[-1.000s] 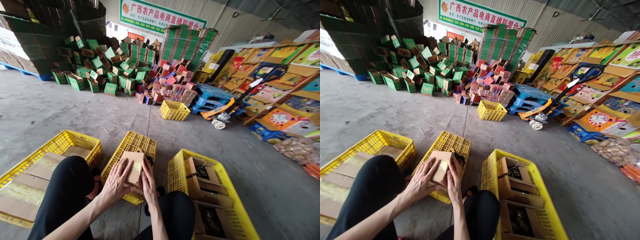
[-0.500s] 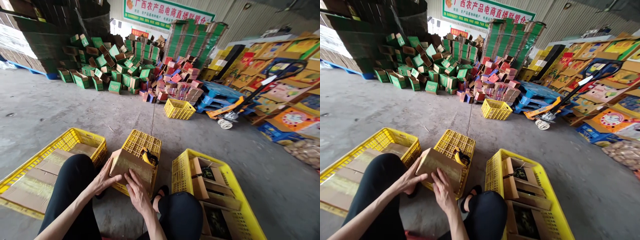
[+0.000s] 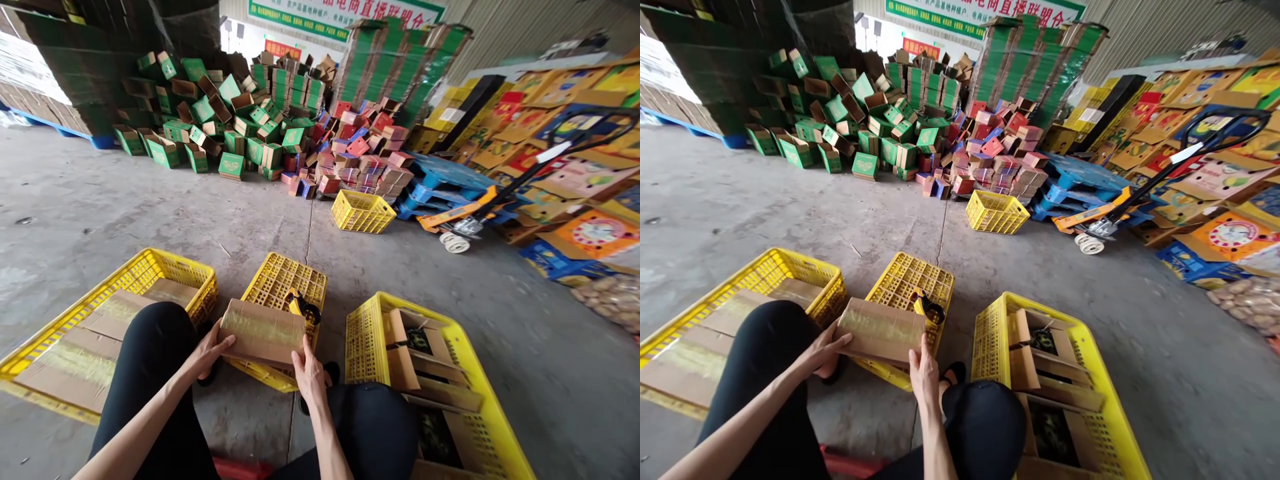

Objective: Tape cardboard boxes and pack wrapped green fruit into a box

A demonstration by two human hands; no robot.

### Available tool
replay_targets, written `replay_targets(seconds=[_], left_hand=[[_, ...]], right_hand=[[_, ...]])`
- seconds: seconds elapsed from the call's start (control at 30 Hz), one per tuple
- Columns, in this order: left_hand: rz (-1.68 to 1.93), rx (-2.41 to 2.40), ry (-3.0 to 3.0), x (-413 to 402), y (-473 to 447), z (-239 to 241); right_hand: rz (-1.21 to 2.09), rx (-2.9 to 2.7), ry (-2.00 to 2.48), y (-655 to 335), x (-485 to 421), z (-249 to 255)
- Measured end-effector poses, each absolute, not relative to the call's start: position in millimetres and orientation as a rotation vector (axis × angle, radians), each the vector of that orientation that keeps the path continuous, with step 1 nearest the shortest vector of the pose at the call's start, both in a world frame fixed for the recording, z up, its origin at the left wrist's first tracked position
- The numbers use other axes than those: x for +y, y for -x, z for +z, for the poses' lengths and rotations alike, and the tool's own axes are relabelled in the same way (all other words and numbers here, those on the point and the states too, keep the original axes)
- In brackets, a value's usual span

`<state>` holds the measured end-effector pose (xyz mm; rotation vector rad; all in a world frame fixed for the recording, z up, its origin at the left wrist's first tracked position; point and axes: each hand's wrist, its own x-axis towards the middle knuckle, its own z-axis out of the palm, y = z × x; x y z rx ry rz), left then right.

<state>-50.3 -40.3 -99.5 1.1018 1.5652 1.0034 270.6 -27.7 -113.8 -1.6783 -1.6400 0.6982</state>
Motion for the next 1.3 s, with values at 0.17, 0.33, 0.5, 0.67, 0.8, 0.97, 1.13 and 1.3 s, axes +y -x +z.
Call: replay_targets(seconds=[0.17,0.33,0.5,0.67,0.8,0.97,1.13,1.3], left_hand=[[1.021,1.441,-1.135,-38.9,39.8,-106.1],[0.958,1.415,-1.129,-38.0,27.5,-124.1],[0.988,1.499,-1.236,-34.1,19.8,-144.9],[0.923,1.755,-1.557,-35.0,8.7,-160.7],[0.868,1.86,-1.945,-35.6,3.1,-164.0],[0.809,1.935,-2.279,-33.3,2.4,-161.4],[0.805,1.858,-2.444,-36.0,-11.0,-157.6],[0.811,1.794,-2.509,-41.5,-34.5,-153.3]], right_hand=[[0.668,-1.595,1.808,-281.4,-34.7,-106.2],[0.571,-1.597,1.855,-294.6,-42.4,-115.7],[0.245,-1.785,1.792,-283.0,-48.0,-135.1],[-0.021,-1.952,1.818,-266.2,-48.7,-142.5],[-0.082,-2.031,1.848,-261.8,-48.3,-144.0],[-0.107,-2.066,1.837,-258.8,-48.1,-144.2],[-0.086,-2.094,1.833,-254.5,-47.3,-142.8],[-0.058,-2.145,1.846,-250.3,-48.8,-140.8]])
